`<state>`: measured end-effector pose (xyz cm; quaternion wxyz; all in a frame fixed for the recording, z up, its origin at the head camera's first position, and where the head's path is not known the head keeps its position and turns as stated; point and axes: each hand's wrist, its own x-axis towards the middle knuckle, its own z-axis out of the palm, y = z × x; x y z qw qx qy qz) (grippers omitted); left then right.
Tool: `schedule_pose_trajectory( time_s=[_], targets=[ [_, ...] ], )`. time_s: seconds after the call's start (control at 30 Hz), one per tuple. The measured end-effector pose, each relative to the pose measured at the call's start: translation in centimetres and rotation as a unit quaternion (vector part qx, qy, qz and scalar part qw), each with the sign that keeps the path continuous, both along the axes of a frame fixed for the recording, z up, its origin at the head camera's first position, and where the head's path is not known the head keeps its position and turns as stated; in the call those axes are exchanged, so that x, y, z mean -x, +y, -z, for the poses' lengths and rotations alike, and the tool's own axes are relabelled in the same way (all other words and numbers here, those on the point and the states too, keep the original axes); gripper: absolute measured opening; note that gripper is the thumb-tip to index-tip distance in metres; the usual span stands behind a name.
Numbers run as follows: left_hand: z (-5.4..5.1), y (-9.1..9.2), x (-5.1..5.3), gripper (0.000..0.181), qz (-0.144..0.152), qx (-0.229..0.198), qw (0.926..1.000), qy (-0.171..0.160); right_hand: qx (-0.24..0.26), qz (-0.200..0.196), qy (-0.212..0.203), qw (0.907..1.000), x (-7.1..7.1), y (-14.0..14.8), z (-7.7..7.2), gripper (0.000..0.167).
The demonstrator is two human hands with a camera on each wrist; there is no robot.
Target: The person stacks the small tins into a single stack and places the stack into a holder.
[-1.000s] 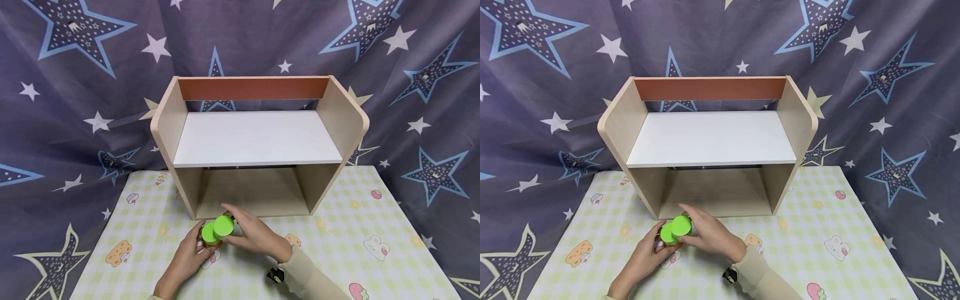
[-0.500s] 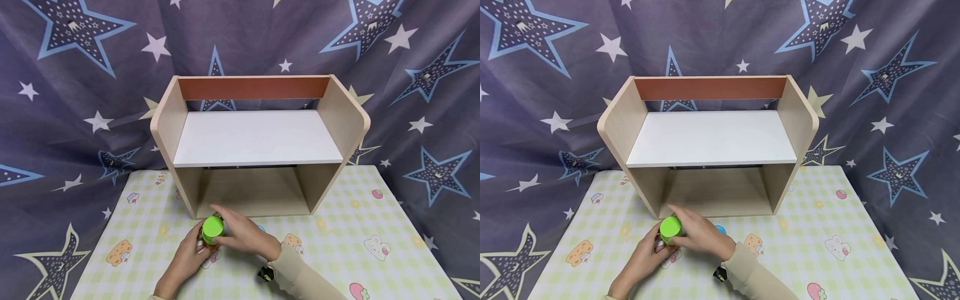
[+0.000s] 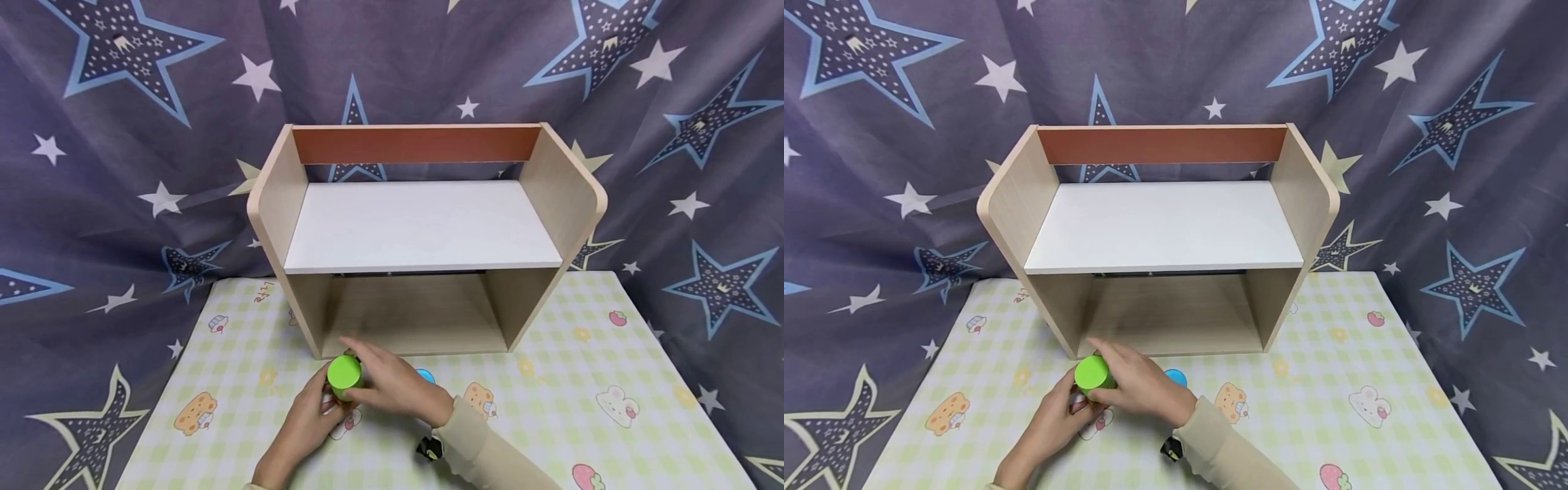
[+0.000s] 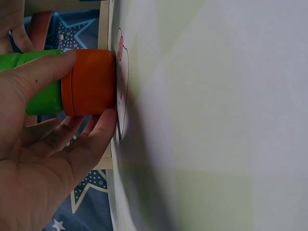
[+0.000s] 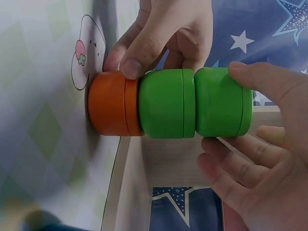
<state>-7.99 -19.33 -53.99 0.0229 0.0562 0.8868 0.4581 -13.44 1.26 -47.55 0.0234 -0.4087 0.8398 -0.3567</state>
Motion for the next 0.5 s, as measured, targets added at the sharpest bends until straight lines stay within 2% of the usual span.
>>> schedule_pose_trajectory(
  time_s=[0.5],
  targets=[
    [0.07,-0.03,-0.10,0.075,-0.001,-0.010,0.9999,0.005,0.002,-0.005,0.008,0.9999,0.04,-0.16,0.30,0.086]
  ],
)
